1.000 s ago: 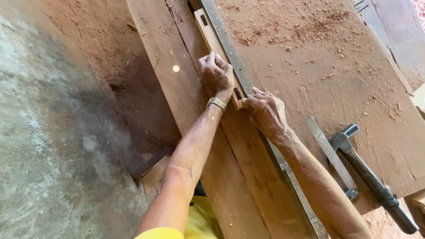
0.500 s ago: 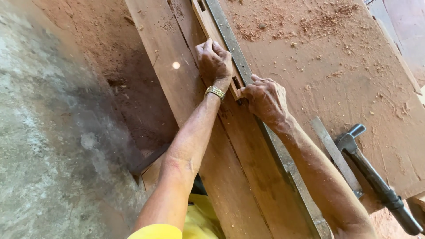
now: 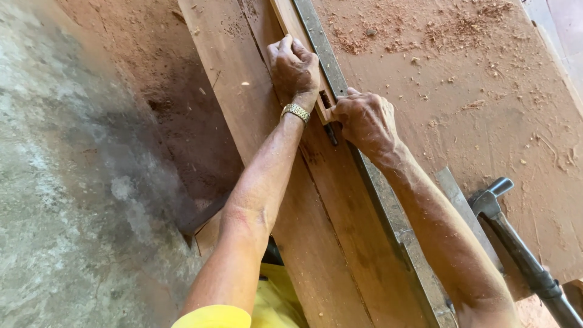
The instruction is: The person is inspecting and aligning wooden furniture components on a workbench using a square and ruler.
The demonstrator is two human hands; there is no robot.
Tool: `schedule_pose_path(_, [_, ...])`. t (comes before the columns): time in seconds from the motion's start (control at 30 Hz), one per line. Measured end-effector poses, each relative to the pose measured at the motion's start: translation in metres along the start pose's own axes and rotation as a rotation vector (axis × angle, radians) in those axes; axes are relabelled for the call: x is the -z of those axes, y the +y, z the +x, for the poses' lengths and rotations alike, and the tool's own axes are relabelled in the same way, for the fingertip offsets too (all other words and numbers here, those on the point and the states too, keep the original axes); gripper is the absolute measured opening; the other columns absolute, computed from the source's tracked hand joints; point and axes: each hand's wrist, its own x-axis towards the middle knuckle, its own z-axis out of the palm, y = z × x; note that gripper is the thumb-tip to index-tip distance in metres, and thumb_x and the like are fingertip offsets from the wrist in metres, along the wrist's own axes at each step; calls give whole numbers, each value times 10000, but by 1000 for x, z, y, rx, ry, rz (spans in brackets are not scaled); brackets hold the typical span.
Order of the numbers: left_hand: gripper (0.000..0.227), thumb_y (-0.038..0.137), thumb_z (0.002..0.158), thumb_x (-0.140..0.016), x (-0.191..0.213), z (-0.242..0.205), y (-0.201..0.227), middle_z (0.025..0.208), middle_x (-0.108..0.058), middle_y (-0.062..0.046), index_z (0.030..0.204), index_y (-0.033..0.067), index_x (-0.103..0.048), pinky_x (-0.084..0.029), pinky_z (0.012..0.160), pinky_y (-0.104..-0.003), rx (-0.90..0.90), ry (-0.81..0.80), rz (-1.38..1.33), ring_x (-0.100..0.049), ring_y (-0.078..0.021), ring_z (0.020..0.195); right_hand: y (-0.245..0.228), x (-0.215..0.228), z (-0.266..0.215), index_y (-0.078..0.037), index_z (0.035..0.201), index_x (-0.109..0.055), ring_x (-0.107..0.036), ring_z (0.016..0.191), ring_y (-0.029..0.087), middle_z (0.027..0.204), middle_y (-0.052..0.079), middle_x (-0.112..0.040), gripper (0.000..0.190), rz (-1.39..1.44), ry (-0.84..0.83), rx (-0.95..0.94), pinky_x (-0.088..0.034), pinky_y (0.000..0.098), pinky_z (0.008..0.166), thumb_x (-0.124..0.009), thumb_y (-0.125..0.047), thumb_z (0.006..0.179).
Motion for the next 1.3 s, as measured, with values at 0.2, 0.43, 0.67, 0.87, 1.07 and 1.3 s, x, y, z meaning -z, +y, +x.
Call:
schedule_pose_path(0.2, [255,265,954,-536,11,10,12,1027,-652,-77,1023,106,-723,-579,599,-329,-12,-34,-4,-670,-198,727,1,-2,12,-186,800,-792,-764,834,228,713,10,-755,205,37,49,32,-615,357,937,-785,18,797])
schedule_pose_path(0.43, [212,242,945,-534,3,24,10,1009,-634,-68,976,113,-700,-581,581,-326,-13,-41,-23,-659,-187,717,14,-14,20,-219,813,-788,-744,1089,310,850,39,-789,188,-59,3,-5,-629,391,683,-802,-36,768])
schedule_pose_path(0.67, [240,269,942,-559,-4,35,11,1039,-677,-74,1030,117,-722,-597,631,-366,-11,6,3,-704,-246,732,9,-11,38,-186,794,-799,-689,591,207,624,42,-698,230,-11,59,16,-630,378,737,-800,34,728])
schedule_pose_path(0.87, [241,264,945,-537,-13,48,9,1063,-668,-86,1032,118,-708,-603,668,-372,-1,-30,-16,-706,-254,781,9,-14,51,-231,796,-802,-710,638,245,829,92,-785,234,-116,11,-51,-549,398,508,-798,-39,662])
schedule_pose_path(1.07, [157,201,923,-591,-30,69,1,992,-652,-75,938,96,-706,-588,628,-323,-22,21,-55,-666,-195,719,13,-20,72,-266,791,-807,-753,682,290,1240,287,-692,213,-98,-2,-93,-558,360,464,-799,-87,677])
schedule_pose_path(1.3, [199,256,921,-575,-41,97,0,1035,-665,-71,979,119,-708,-589,673,-385,-28,6,-31,-698,-254,748,25,-34,101,-230,737,-778,-732,1109,314,882,63,-797,202,-74,-17,-71,-580,409,568,-800,-33,701])
